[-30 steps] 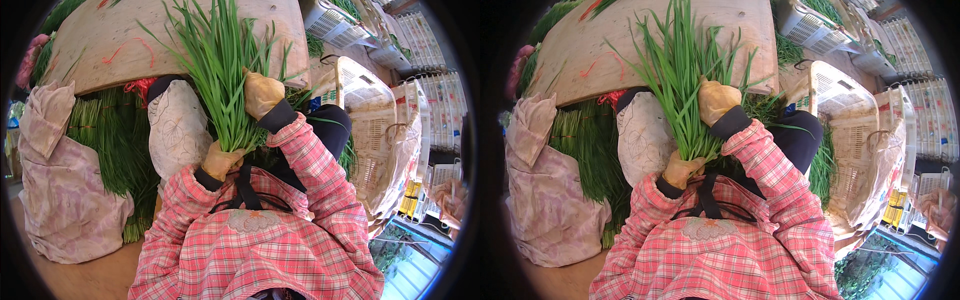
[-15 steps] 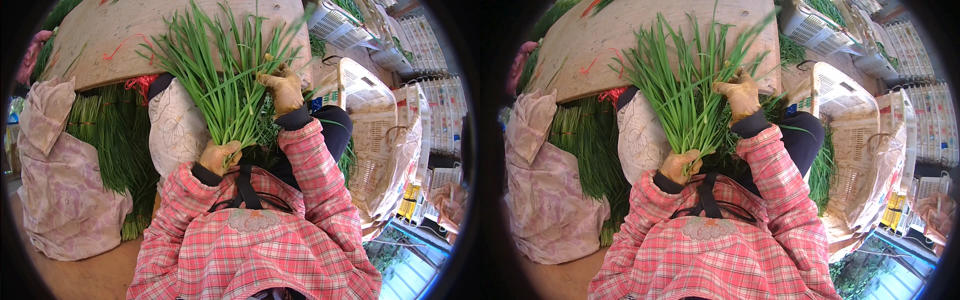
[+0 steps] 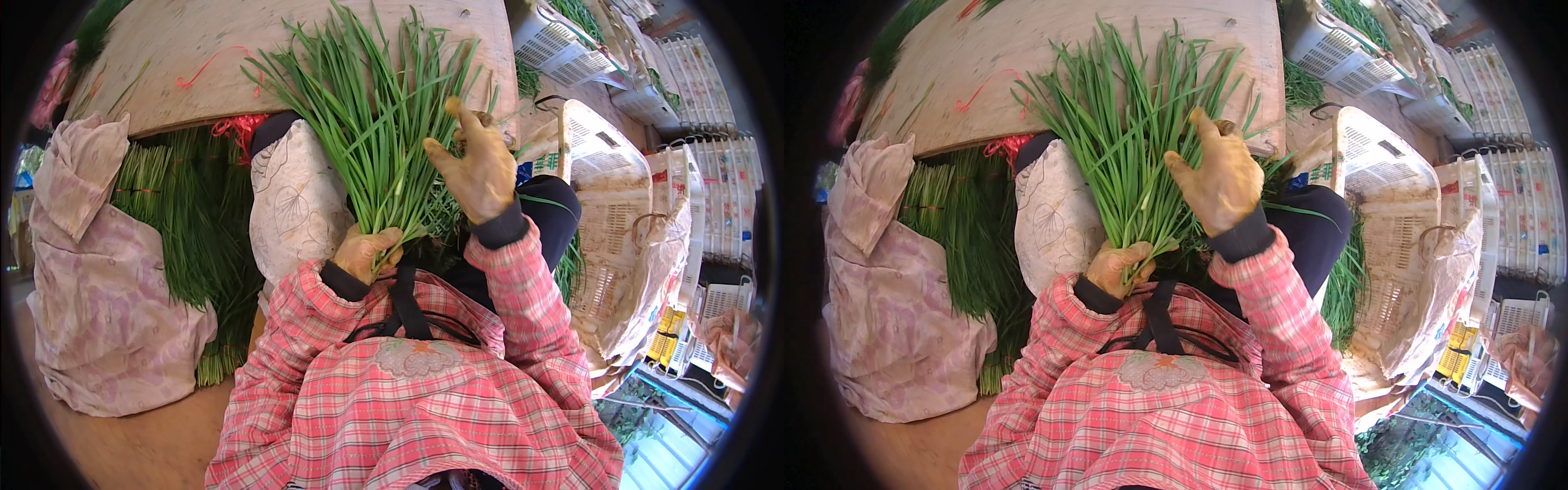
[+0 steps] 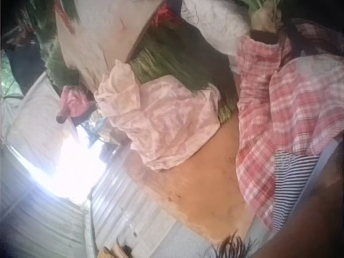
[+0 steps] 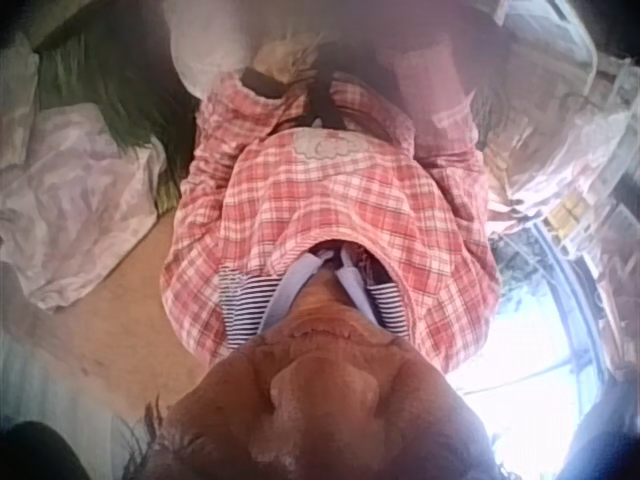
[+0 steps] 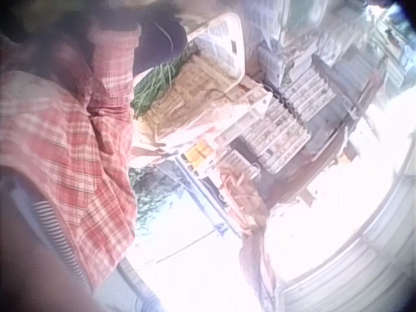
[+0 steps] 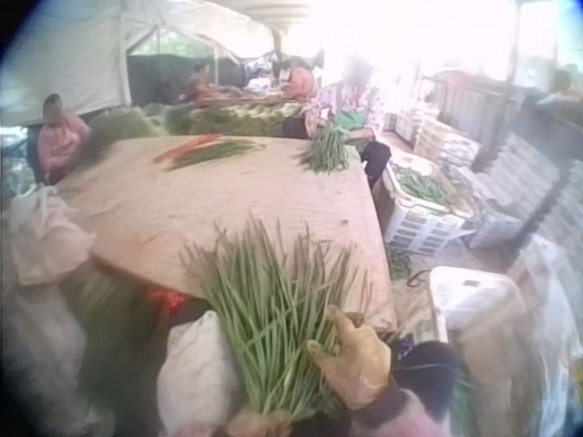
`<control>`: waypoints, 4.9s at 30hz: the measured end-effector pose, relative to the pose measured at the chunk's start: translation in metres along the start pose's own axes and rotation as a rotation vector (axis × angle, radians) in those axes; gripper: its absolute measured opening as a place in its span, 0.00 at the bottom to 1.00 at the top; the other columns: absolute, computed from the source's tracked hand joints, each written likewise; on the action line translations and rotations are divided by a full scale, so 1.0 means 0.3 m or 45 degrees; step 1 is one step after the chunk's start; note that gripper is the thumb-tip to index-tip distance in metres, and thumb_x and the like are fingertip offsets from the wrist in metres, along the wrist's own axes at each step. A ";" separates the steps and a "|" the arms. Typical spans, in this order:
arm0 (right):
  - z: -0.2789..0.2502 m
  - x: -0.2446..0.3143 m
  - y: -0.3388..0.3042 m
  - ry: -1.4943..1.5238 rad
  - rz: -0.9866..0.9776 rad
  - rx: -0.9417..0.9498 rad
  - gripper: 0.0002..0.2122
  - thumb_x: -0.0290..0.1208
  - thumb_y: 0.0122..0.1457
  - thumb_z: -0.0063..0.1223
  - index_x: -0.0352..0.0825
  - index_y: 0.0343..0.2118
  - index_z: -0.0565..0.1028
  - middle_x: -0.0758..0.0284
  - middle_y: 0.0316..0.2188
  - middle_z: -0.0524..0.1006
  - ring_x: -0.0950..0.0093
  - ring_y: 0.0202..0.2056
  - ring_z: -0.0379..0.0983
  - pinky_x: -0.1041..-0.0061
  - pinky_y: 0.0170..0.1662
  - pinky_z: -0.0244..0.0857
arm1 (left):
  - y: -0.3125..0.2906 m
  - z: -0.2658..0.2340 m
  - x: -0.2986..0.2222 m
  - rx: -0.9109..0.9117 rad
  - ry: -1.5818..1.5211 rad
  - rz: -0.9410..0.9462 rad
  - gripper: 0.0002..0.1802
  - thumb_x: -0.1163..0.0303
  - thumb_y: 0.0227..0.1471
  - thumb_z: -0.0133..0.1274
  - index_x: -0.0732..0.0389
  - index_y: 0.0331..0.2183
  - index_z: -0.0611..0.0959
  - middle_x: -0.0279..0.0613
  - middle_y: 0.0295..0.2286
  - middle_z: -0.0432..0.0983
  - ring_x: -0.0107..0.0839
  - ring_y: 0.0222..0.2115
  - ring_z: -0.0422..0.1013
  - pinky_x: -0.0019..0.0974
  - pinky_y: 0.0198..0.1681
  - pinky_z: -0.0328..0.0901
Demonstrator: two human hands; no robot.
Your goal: The person cleans and bundles chives by hand, stripping away debris from the stems and tying them with red string before placing the bundle into a plastic crate.
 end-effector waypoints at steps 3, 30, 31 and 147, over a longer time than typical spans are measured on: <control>0.040 0.100 -0.097 0.042 -0.221 0.216 0.23 0.39 0.44 0.63 0.37 0.45 0.73 0.64 0.26 0.73 0.69 0.25 0.72 0.71 0.30 0.67 | 0.009 -0.010 0.012 -0.021 -0.030 -0.009 0.09 0.66 0.52 0.50 0.63 0.31 0.74 0.38 0.18 0.69 0.26 0.16 0.62 0.28 0.18 0.55; 0.114 0.163 -0.198 0.049 -0.296 0.285 0.13 0.34 0.50 0.52 0.36 0.38 0.73 0.60 0.21 0.71 0.62 0.23 0.71 0.65 0.26 0.64 | 0.007 0.047 -0.011 0.042 -0.202 0.029 0.07 0.72 0.49 0.54 0.60 0.34 0.76 0.38 0.23 0.74 0.27 0.21 0.70 0.26 0.21 0.63; 0.120 0.162 -0.195 0.028 -0.306 0.250 0.14 0.34 0.50 0.52 0.36 0.39 0.73 0.60 0.21 0.71 0.62 0.23 0.71 0.64 0.26 0.64 | 0.010 0.042 -0.007 0.048 -0.169 0.044 0.07 0.73 0.48 0.53 0.60 0.34 0.76 0.39 0.23 0.74 0.27 0.20 0.70 0.27 0.21 0.63; 0.159 -0.137 -0.389 1.948 1.190 -0.027 0.13 0.25 0.58 0.48 0.25 0.44 0.70 0.62 0.36 0.76 0.75 0.35 0.74 0.79 0.38 0.69 | 0.067 0.088 -0.102 0.595 -0.403 -0.310 0.31 0.71 0.48 0.53 0.65 0.54 0.65 0.48 0.44 0.72 0.35 0.42 0.70 0.38 0.44 0.69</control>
Point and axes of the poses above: each hand's wrist, its own y-axis towards the middle knuckle, its own z-axis out of the palm, x = y × z, the point moved 10 cm from there along y, towards the middle knuckle
